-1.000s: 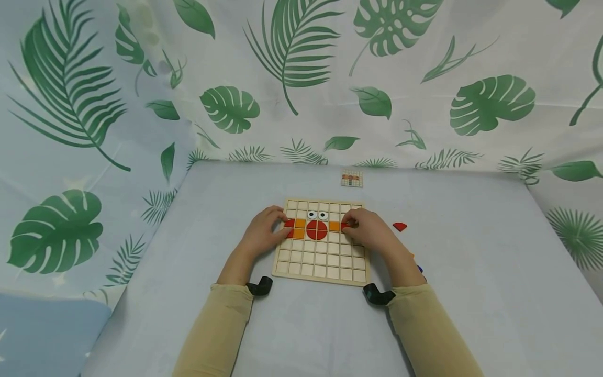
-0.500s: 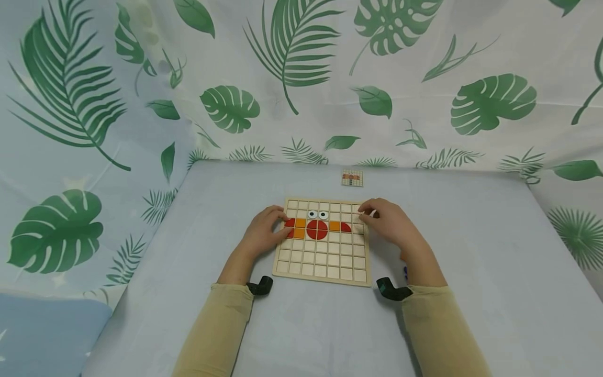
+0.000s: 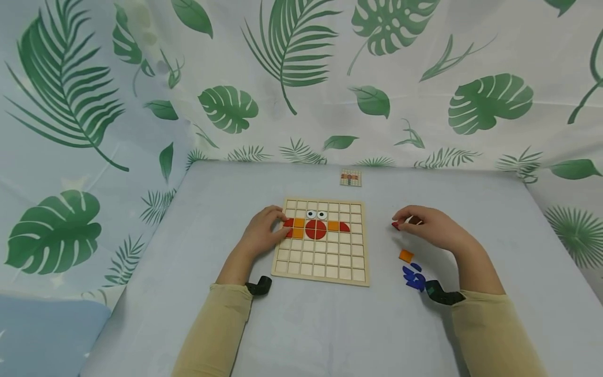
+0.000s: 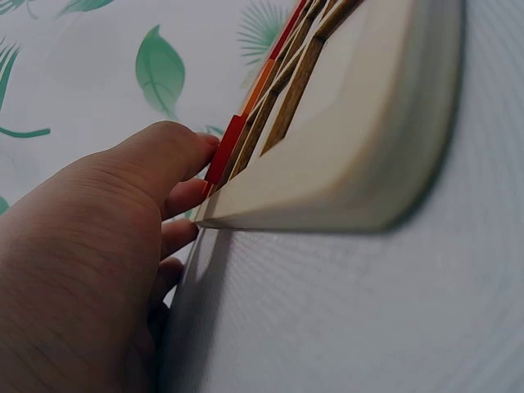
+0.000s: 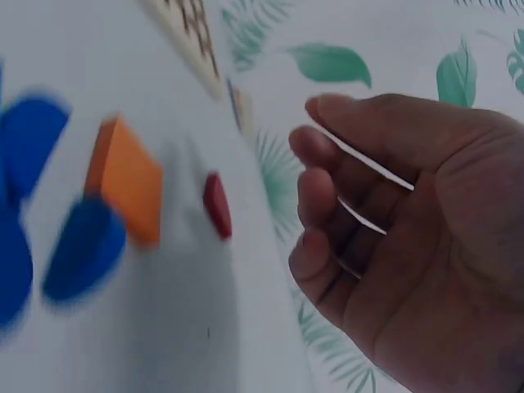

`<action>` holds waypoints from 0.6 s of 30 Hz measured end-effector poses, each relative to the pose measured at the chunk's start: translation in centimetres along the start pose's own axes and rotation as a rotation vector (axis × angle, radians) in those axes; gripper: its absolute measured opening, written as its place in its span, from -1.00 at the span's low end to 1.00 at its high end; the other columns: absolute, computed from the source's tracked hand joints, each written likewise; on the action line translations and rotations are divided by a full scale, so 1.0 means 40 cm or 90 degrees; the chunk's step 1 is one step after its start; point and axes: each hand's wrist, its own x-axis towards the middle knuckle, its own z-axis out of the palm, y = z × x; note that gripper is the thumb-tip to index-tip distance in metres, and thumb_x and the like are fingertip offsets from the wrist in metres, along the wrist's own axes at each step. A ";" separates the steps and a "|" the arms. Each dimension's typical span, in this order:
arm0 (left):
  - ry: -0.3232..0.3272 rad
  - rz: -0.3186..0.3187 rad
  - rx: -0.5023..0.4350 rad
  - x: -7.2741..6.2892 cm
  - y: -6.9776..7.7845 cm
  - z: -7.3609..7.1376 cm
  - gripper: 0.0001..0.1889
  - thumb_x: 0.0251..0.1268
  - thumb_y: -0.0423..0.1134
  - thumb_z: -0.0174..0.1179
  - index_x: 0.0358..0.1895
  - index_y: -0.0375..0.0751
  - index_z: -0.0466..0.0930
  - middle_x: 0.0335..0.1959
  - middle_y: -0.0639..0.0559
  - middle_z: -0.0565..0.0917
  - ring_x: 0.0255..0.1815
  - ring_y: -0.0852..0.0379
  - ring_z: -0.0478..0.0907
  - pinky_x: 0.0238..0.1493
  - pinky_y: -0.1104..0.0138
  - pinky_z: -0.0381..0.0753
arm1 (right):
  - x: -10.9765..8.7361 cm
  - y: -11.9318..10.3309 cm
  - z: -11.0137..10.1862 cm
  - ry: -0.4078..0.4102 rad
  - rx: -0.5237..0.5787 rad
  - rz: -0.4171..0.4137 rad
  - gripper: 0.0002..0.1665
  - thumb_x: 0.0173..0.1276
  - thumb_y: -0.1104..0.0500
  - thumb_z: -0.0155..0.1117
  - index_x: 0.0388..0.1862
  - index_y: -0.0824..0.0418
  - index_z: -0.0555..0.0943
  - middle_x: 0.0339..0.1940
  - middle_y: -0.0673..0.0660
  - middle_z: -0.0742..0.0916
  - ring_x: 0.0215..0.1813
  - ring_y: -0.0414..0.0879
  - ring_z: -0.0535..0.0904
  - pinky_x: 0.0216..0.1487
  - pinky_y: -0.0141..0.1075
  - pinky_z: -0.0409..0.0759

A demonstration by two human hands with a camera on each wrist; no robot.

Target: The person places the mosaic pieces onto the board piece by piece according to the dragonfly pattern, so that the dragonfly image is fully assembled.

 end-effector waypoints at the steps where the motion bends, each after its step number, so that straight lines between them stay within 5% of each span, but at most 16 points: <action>1: -0.001 0.000 0.000 0.000 0.001 -0.001 -0.69 0.34 0.03 0.24 -0.01 -0.05 0.55 0.31 -0.03 0.49 0.41 -0.05 0.38 0.49 0.08 0.32 | -0.008 0.013 -0.004 -0.008 0.004 -0.002 -0.71 0.48 -0.05 0.18 0.09 -0.05 0.61 0.01 0.01 0.70 0.00 -0.01 0.53 -0.10 -0.25 0.58; 10: -0.003 -0.003 0.004 -0.001 0.002 0.002 -0.70 0.34 0.01 0.25 -0.01 -0.05 0.55 0.30 -0.02 0.49 0.40 -0.04 0.38 0.49 0.10 0.32 | -0.064 0.099 0.010 -0.058 0.033 -0.009 -0.73 0.43 0.02 0.25 0.08 -0.17 0.62 -0.04 0.01 0.68 -0.06 -0.04 0.51 -0.13 -0.34 0.61; 18: -0.004 -0.006 0.005 0.002 0.001 0.002 -0.70 0.34 0.02 0.24 0.00 -0.03 0.55 0.30 0.00 0.49 0.41 -0.02 0.37 0.49 0.11 0.32 | -0.069 0.134 0.050 -0.048 0.022 -0.074 -0.68 0.40 0.06 0.29 0.08 -0.29 0.61 0.04 -0.16 0.68 -0.06 -0.23 0.51 -0.06 -0.43 0.58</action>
